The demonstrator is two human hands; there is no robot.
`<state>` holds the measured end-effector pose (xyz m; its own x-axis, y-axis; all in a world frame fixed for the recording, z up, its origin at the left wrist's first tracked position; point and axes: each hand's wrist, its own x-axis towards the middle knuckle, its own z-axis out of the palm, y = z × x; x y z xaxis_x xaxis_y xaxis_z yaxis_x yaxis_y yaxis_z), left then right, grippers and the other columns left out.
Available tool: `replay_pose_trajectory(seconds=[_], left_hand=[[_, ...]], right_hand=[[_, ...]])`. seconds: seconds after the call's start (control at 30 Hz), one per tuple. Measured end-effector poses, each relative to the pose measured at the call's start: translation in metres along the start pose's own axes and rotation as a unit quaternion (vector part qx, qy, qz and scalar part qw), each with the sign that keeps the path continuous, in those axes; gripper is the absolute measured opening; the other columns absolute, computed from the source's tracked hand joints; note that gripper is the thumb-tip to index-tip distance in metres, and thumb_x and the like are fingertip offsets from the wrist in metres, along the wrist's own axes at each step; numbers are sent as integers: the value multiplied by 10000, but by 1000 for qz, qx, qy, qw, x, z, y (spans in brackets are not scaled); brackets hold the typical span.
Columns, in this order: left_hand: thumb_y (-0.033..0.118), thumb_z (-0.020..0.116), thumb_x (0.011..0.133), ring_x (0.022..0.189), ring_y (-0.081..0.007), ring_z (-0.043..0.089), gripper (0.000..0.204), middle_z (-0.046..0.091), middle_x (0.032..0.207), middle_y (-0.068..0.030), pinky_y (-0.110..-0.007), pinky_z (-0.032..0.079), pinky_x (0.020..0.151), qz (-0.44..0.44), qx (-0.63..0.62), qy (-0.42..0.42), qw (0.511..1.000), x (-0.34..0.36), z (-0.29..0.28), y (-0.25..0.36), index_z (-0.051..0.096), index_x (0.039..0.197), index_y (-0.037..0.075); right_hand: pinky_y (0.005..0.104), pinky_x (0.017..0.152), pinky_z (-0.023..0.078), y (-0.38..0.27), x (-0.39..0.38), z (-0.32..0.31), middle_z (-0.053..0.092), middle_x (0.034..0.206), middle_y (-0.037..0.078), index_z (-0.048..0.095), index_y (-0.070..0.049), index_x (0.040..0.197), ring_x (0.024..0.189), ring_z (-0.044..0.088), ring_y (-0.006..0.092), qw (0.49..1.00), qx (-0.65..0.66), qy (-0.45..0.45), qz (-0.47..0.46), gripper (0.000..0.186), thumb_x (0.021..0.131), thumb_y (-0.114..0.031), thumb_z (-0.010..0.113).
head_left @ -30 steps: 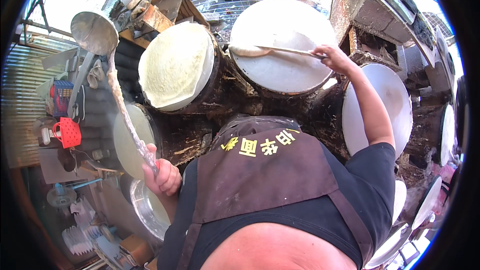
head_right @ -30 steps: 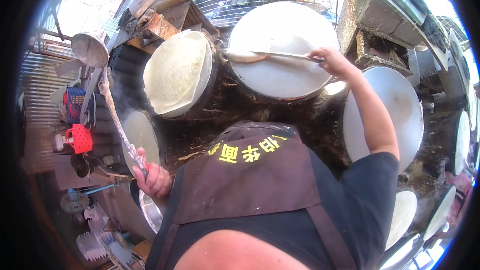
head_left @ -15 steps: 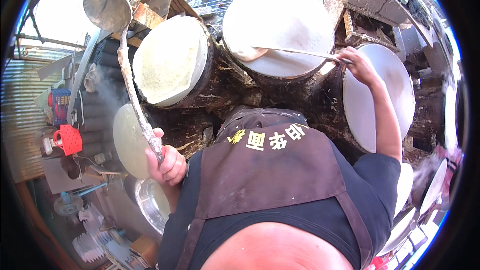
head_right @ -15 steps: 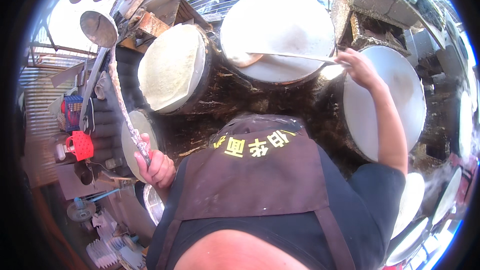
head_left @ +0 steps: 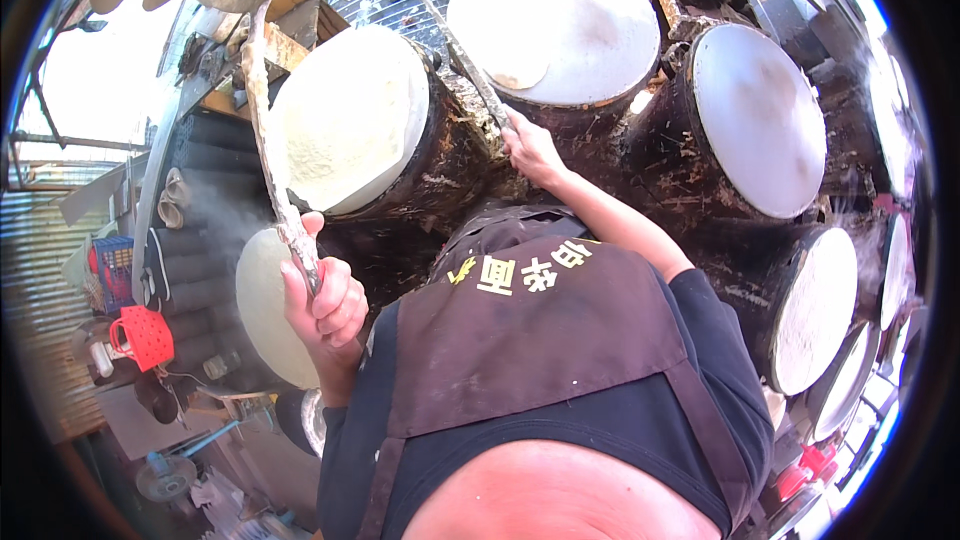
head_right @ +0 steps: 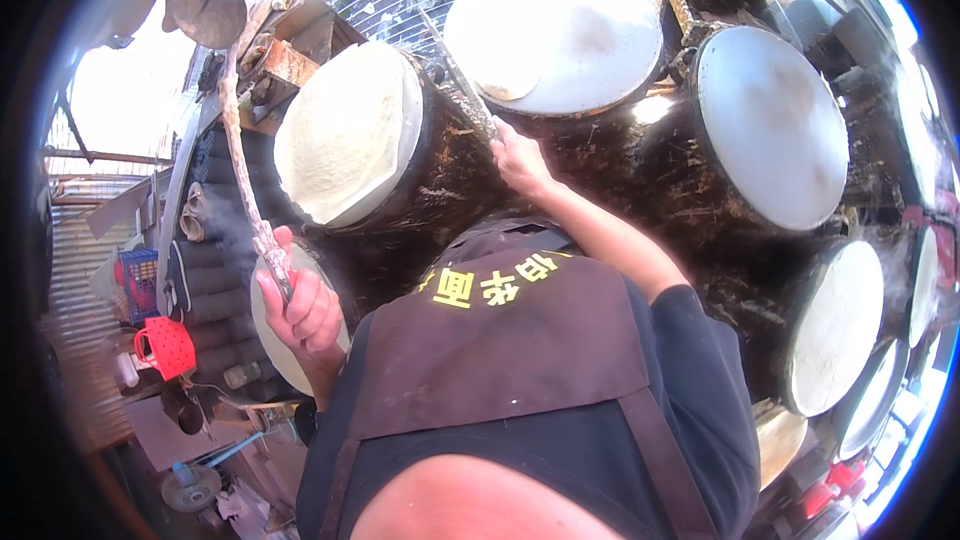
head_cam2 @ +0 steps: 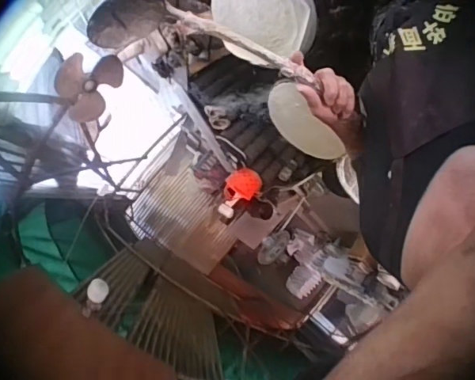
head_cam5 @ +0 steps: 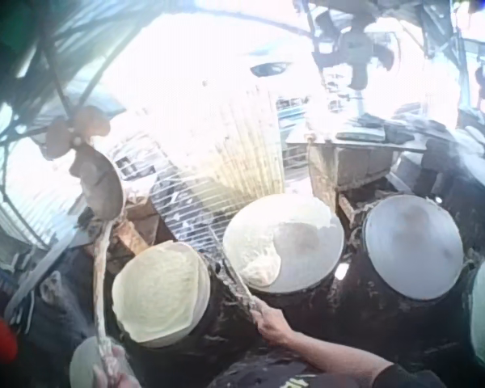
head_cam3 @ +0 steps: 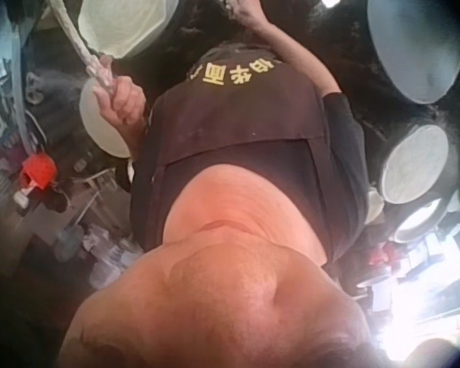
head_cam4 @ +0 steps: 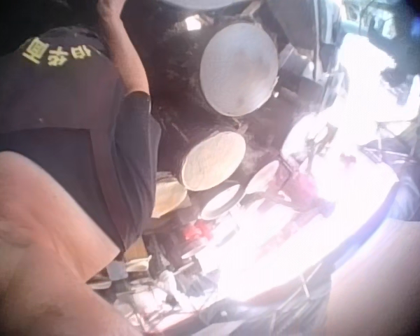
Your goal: The person ladles batter onto multiple hot griddles, spreads it into thin circles, and flips the crepes as they cook. Finished crepes are stacked on a nearby surface. The process is repeated continuously across several griddles.
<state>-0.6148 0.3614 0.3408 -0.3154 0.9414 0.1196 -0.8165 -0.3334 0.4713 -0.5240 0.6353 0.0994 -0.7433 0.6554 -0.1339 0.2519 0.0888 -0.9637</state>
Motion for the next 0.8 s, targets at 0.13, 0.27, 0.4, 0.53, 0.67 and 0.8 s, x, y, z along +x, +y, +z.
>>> replay_pose_trajectory(seconds=[0.13,0.27,0.4,0.53,0.67,0.8], left_hand=[[340,339,1029,346,-26,263,581,356,607,-7,-165,280,282,-18,-23,-17,999,-18,-9,15,58,1511,177],[337,330,1031,343,-26,254,573,359,615,-10,-166,271,280,-53,-59,-5,997,-32,-18,24,54,1512,193],[344,333,1029,341,-24,243,564,335,595,0,-170,259,277,-100,-85,0,991,-35,-32,29,81,1511,193],[356,336,1028,346,-26,237,556,314,578,9,-175,248,275,-141,-93,25,985,-29,-36,29,109,1509,196],[360,332,1028,355,-31,249,565,317,591,3,-180,249,275,-160,-111,18,981,-20,-34,24,92,1510,189],[357,326,1030,358,-36,252,564,321,605,-6,-182,238,278,-161,-112,19,980,-12,-23,15,81,1512,195]], right_hand=[[230,385,398,-22,-33,-12,500,676,-7,395,-183,1416,461,428,56,995,53,13,81,452,970,-142,453],[205,380,386,-32,-97,-49,501,688,-13,406,-127,1403,469,433,37,979,127,38,156,429,977,-139,452],[224,389,405,-12,-134,-75,513,675,-5,460,-165,1383,467,447,50,973,140,85,165,428,958,-126,486],[224,387,408,-13,-139,-92,512,679,-2,457,-136,1381,465,450,52,970,117,138,162,424,958,-124,471],[222,397,417,-22,-122,-89,513,650,-5,458,-173,1387,469,456,50,967,82,185,156,441,948,-134,483],[303,492,466,6,-120,-70,545,629,36,485,-161,1350,528,537,122,977,-137,161,6,420,932,-153,520]])
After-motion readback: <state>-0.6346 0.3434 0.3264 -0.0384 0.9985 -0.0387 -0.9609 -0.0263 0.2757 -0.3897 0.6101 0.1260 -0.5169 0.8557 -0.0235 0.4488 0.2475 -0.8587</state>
